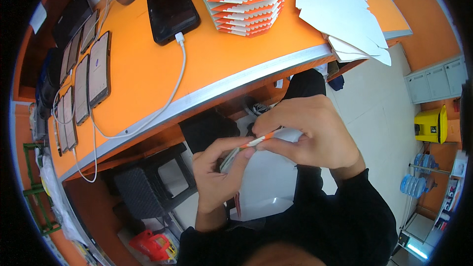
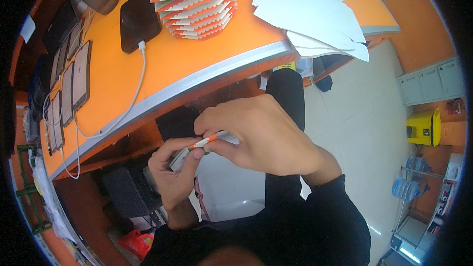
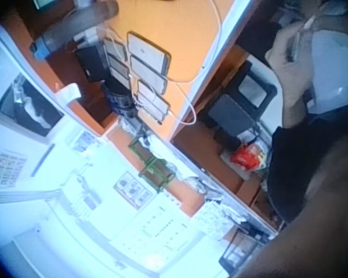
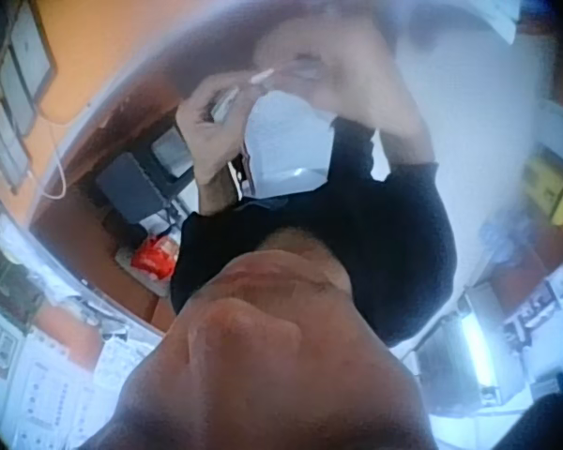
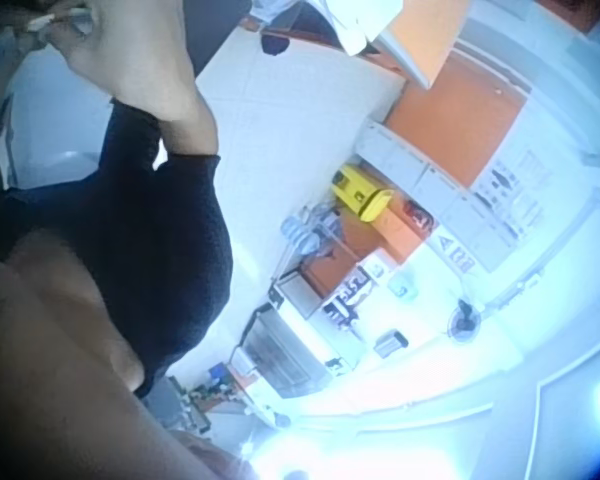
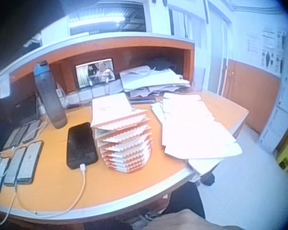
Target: The person folds and assembles small printed paper boxes by hand. They repeatedly pick up flat sheets, fold along creases, and tuck flaps to form finished boxes, stacking completed units on the desk.
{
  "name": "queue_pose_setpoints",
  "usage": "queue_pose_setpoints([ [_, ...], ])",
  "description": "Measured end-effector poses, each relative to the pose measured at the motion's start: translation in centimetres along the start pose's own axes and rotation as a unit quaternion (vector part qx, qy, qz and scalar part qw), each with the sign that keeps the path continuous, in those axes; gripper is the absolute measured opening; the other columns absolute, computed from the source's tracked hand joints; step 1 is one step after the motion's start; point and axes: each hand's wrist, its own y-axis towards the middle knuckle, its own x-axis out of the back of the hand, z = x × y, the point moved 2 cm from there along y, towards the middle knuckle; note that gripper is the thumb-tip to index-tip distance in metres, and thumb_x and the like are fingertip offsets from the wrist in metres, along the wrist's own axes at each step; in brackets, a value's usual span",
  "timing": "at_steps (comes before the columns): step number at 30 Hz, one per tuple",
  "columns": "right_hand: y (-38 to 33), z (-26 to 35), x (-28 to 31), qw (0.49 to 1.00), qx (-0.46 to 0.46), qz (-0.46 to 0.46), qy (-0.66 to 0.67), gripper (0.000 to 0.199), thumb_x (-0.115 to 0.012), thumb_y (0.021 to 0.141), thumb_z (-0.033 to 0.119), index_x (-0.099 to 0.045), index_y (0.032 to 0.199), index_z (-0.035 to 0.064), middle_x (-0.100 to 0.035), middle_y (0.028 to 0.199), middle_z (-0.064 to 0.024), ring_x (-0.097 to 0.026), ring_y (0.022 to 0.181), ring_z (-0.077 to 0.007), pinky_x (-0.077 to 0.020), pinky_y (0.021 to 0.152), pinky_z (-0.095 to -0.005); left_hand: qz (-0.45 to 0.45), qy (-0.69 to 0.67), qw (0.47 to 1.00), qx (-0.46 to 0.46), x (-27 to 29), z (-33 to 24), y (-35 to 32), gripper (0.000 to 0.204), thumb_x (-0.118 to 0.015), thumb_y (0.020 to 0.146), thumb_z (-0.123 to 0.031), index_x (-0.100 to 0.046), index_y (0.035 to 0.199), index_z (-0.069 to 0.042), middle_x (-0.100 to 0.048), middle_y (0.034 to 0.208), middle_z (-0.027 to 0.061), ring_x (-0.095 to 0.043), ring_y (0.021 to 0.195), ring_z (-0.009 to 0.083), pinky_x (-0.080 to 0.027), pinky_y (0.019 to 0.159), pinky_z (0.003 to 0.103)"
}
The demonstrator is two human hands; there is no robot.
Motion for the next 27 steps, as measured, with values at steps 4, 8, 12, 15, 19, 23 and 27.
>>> queue_pose_setpoints([
  [4,-1.2,0.4,1.5,0.986,-0.025,-0.141,-0.079,0.028,-0.089,0.068,0.007,-0.076,0.092,0.0022,-0.075,0.086,-0.0103,-0.072,0.081,-0.0251,-0.0551,0.072,-0.0319,-0.12,-0.003,0.993,0.018,0.6,0.0,-0.4,0.015,-0.078,0.089,-0.007,-0.073,0.1,0.002,-0.075,0.091,0.0102,-0.066,0.077,0.009,-0.049,0.07,0.022],
  [8,-2.6,-0.3,1.7,0.977,-0.099,-0.185,-0.042,0.024,-0.089,0.068,0.004,-0.074,0.087,0.0019,-0.074,0.089,-0.0116,-0.071,0.079,-0.024,-0.053,0.067,-0.0302,-0.15,-0.009,0.988,0.027,0.7,0.3,-0.5,0.019,-0.079,0.09,-0.012,-0.072,0.1,0.002,-0.073,0.087,0.0083,-0.064,0.077,0.0089,-0.048,0.07,0.023],
  [12,-2.8,0.1,0.9,0.974,-0.041,-0.191,-0.114,0.018,-0.082,0.069,-0.003,-0.069,0.081,0.0006,-0.065,0.081,-0.011,-0.065,0.077,-0.0277,-0.0512,0.062,-0.034,-0.166,-0.023,0.985,0.051,0.3,0.5,-0.6,0.019,-0.078,0.091,-0.011,-0.071,0.1,0.003,-0.072,0.087,0.0083,-0.064,0.079,0.0097,-0.048,0.072,0.023],
  [15,-2.6,0.9,0.1,0.963,0.052,-0.203,-0.166,0.016,-0.079,0.07,-0.006,-0.066,0.075,0.0013,-0.061,0.08,-0.01,-0.062,0.072,-0.0258,-0.0495,0.06,-0.035,-0.186,-0.007,0.981,0.055,0.4,0.9,-0.7,0.019,-0.077,0.091,-0.011,-0.07,0.1,0.003,-0.071,0.088,0.0086,-0.064,0.081,0.0101,-0.048,0.074,0.023],
  [19,-3.0,1.2,-0.7,0.956,0.063,-0.195,-0.208,0.019,-0.079,0.07,-0.005,-0.067,0.084,0.0003,-0.063,0.086,-0.0114,-0.061,0.073,-0.0278,-0.0498,0.061,-0.0346,-0.214,0.013,0.975,0.056,0.0,1.2,-1.3,0.019,-0.076,0.092,-0.012,-0.07,0.1,0.003,-0.071,0.088,0.0086,-0.065,0.082,0.0106,-0.048,0.075,0.024],
  [23,-2.6,1.4,-1.2,0.975,0.007,-0.2,-0.098,0.033,-0.078,0.075,-0.004,-0.066,0.106,-0.0018,-0.067,0.098,-0.0154,-0.066,0.08,-0.0291,-0.0538,0.067,-0.0336,-0.219,-0.007,0.975,0.048,-0.5,0.5,-1.1,0.02,-0.077,0.091,-0.013,-0.07,0.1,0.003,-0.07,0.087,0.0083,-0.065,0.081,0.0109,-0.048,0.074,0.024],
  [27,-4.3,0.0,-2.9,0.951,-0.092,-0.286,0.071,0.031,-0.075,0.086,-0.001,-0.064,0.116,-0.0039,-0.07,0.1,-0.016,-0.07,0.087,-0.0224,-0.0575,0.077,-0.032,-0.223,-0.011,0.974,0.044,-0.3,1.0,-0.9,0.022,-0.078,0.09,-0.016,-0.07,0.099,0.003,-0.07,0.087,0.0082,-0.064,0.079,0.0109,-0.047,0.073,0.024],
])
